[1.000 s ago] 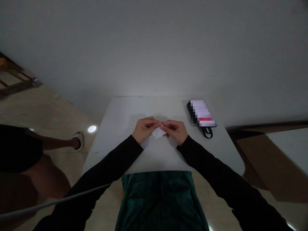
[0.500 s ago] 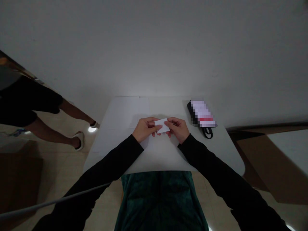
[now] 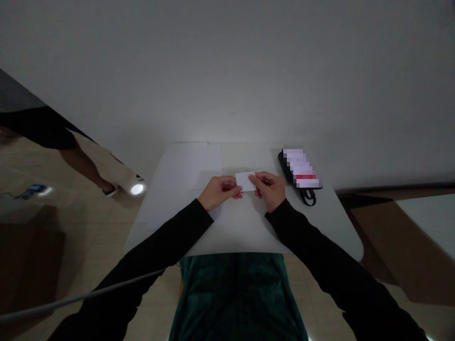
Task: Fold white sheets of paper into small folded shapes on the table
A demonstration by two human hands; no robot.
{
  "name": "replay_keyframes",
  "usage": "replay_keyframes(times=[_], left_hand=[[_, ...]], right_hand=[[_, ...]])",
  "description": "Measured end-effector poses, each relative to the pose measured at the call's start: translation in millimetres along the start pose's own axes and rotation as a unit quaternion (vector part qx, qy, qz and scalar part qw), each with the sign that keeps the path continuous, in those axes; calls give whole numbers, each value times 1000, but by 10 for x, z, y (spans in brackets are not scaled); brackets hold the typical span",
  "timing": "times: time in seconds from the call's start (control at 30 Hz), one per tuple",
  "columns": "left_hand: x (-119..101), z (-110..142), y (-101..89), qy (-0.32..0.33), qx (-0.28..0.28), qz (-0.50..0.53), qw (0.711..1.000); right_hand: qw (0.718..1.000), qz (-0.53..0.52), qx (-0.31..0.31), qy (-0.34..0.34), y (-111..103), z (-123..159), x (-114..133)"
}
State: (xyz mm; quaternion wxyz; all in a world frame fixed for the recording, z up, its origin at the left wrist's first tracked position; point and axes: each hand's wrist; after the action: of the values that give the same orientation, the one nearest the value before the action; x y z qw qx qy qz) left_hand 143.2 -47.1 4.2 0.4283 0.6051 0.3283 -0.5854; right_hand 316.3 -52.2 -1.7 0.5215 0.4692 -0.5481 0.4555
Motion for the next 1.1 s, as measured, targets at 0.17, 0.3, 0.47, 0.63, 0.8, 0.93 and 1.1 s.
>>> replay_keyframes(times=[0.17, 0.3, 0.47, 0.63, 0.8, 0.93, 1.1], left_hand=[[27, -23, -36, 50, 2, -39, 998], [23, -27, -44, 80, -21, -43, 996], [19, -30, -26, 71, -31, -10, 997], [17, -26, -15, 45, -62, 5, 997], [-3, 10, -14, 48, -95, -12, 994], [-25, 25, -21, 43, -87, -45, 994], [-86, 33, -39, 179, -83, -243, 950]], right_hand=[[999, 12, 47, -19, 22, 36, 33], [997, 18, 65, -39, 22, 49, 64], [999, 2, 33, -16, 23, 43, 74], [999, -18, 30, -4, 52, 73, 38], [998, -19, 50, -19, 75, 77, 14], [998, -19, 47, -23, 72, 60, 7], [994, 61, 25, -91, 25, 36, -32]])
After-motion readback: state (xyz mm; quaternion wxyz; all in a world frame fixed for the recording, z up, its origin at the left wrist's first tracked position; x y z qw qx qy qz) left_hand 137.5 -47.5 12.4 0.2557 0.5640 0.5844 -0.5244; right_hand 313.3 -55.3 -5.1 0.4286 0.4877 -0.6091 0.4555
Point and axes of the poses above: each hand's wrist, its own z-axis away from the middle knuckle, its own y-axis out of the palm, x = y × z, and after that the axes turned 9 degrees about z, right-handed
